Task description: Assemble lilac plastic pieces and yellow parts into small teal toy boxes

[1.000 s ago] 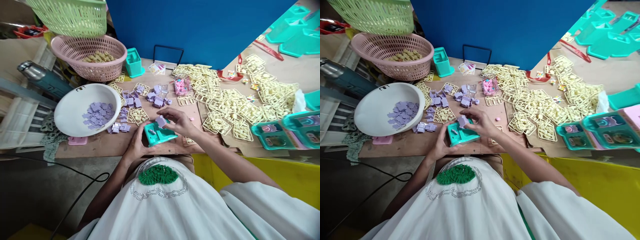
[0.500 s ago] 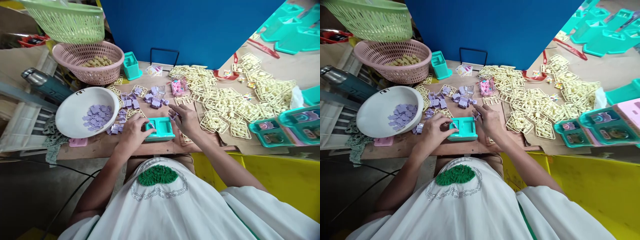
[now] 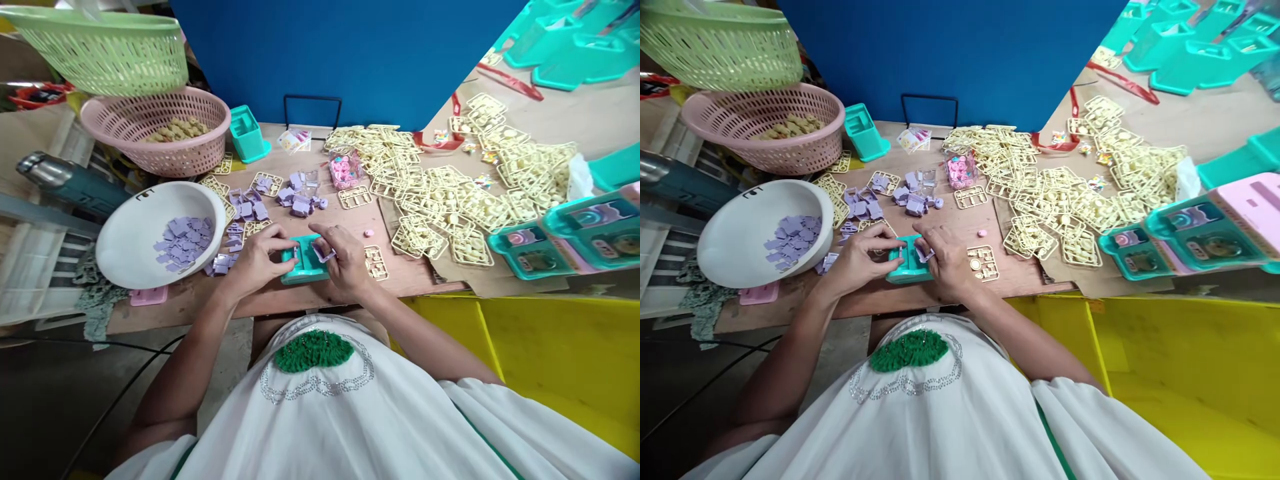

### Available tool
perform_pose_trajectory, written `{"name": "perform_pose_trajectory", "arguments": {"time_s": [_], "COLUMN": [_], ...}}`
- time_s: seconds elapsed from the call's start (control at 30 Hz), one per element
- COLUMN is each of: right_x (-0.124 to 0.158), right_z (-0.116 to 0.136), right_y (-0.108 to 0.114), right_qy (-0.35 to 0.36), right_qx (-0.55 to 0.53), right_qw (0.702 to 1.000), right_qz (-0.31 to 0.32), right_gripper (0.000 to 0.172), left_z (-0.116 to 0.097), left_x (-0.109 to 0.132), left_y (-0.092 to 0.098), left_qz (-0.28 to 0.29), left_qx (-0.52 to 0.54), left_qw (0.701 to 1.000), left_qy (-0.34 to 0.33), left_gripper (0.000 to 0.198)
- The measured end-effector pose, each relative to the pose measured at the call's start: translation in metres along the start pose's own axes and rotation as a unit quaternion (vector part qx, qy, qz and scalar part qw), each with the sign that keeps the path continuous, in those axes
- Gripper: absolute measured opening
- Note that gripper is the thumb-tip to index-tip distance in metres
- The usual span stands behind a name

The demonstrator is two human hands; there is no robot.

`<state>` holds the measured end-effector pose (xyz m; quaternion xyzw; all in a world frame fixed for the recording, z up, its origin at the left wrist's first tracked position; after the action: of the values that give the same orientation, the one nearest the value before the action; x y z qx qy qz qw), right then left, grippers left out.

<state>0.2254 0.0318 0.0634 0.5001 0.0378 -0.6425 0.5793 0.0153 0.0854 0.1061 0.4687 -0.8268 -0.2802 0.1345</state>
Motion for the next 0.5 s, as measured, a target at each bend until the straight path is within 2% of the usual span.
{"name": "perform_pose_trajectory", "arguments": {"time_s": [0.13, 0.37, 0.5], "right_x": [0.001, 0.002, 0.002], "right_z": [0.0, -0.001, -0.004], "right_y": [0.0, -0.002, 0.001], "right_qy": [-0.027, -0.044, -0.031], "right_qx": [0.01, 0.023, 0.024], "right_qw": [0.999, 0.998, 0.999], "right_qz": [0.028, 0.041, 0.03], "right_gripper": [0.039, 0.04, 0.038], "left_z": [0.006, 0.014, 0.009], "left_x": [0.001, 0.004, 0.01], "left_y": [0.0, -0.007, 0.001], "left_qz": [0.002, -0.035, -0.029], "left_qx": [0.033, 0.083, 0.126], "left_qw": [0.999, 0.995, 0.989], "left_qy": [0.005, 0.031, 0.071], "left_gripper": [0.02, 0.017, 0.03]}}
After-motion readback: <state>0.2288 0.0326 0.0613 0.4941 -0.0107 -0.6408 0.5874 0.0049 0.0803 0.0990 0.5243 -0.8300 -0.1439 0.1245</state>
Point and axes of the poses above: each hand's wrist, its own x-axis away from the middle knuckle, its own y-axis out of the back of the hand, z = x × y, the point moved 1 cm from there along -x, towards the middle knuckle, and after that the axes turned 8 degrees about y, right-handed, at the moved point
